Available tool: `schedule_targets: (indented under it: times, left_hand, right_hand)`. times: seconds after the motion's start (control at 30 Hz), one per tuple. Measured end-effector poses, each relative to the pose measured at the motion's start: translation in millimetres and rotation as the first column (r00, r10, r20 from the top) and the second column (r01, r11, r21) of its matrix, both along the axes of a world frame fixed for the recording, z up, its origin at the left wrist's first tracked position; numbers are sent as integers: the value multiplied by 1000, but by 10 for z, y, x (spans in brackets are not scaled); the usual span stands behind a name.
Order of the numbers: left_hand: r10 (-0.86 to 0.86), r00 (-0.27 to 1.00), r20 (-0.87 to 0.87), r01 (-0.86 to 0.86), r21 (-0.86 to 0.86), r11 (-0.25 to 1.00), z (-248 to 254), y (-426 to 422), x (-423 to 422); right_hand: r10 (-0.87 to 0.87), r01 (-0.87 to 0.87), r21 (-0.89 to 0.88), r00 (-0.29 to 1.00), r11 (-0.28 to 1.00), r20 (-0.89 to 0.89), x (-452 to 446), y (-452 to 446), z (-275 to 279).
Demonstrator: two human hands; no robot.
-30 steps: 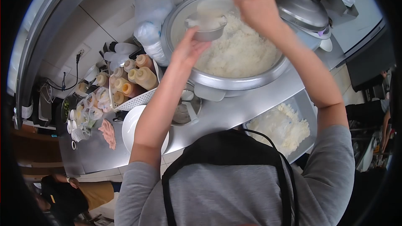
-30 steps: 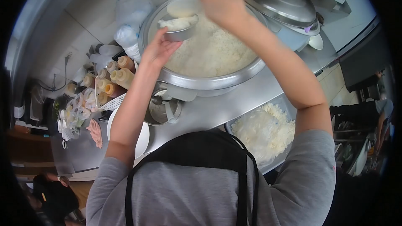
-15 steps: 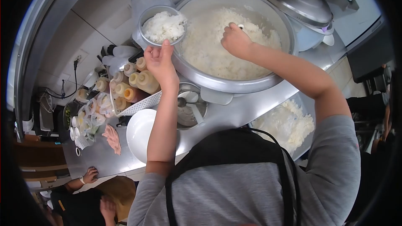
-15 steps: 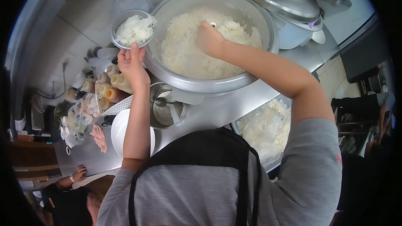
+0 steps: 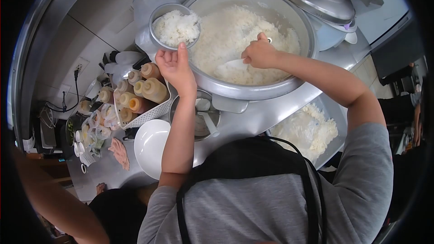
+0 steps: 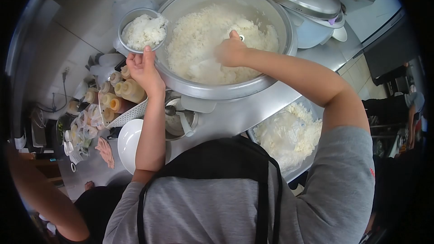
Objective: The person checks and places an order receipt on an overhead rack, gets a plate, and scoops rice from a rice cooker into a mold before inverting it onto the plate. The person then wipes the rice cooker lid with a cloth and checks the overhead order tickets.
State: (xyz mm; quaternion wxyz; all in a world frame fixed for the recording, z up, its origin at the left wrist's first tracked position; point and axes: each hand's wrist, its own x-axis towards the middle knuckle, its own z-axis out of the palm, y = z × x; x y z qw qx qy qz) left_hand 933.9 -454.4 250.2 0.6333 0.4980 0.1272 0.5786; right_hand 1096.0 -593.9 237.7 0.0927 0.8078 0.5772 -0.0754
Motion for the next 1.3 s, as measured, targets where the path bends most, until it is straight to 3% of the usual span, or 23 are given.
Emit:
schedule_targets:
  times: [0.23,0.3,0.43,0.5,0.7,0.77,0.93,1.03,1.13,1.2,1.23,1.27,1.3]
  left_hand:
    - [33,999,-30,-31,59,998,-8,-1,-4]
    - [48,998,-47,-44,78,996,-7,-7,-9]
    - [51,998,-44,-48,66,997,-28,24,20]
    - [49,998,-40,-47,61,997,-28,24,18]
    - [52,997,-52,-50,40,998,-31,85,28]
    - [-43,994,-100,30,-119,992,31,94,1]
    - [-219,955,-198,183,-186,965,158,117,14]
    - [-334,887,-320,283,-196,939,262,-11,107]
    - [-444,778,-445,370,-246,896,289,-264,277]
    - [-489,719,-493,401,-280,872,272,-411,411]
    - [-607,668,-431,471,-387,793,242,-452,497]
    - [-711,608,-353,532,-483,695,209,-488,582]
    - [-710,612,-349,533,-481,696,184,-516,674]
  right_hand:
    - [26,-17,66,990,998,-138,-103,28,13]
    - [81,-81,22,996,996,-20,-157,14,106]
    - [79,-79,-10,997,997,15,-161,-213,200]
    - [61,-54,122,997,991,-51,-134,-432,244]
    - [-68,98,175,983,980,-171,20,-890,465]
    - [-114,146,154,973,977,-202,98,-1010,552]
    - [-163,204,160,957,966,-240,334,-1167,795]
    - [-164,193,222,976,956,-143,418,-1133,1112]
    - [-276,274,214,961,937,-25,501,-921,1411]
    - [-319,207,350,899,914,301,440,-765,1528]
    - [-319,206,349,897,914,305,407,-699,1485]
    - [-244,61,349,824,935,511,387,-624,1379]
    - [-170,-85,317,701,945,693,376,-554,1284]
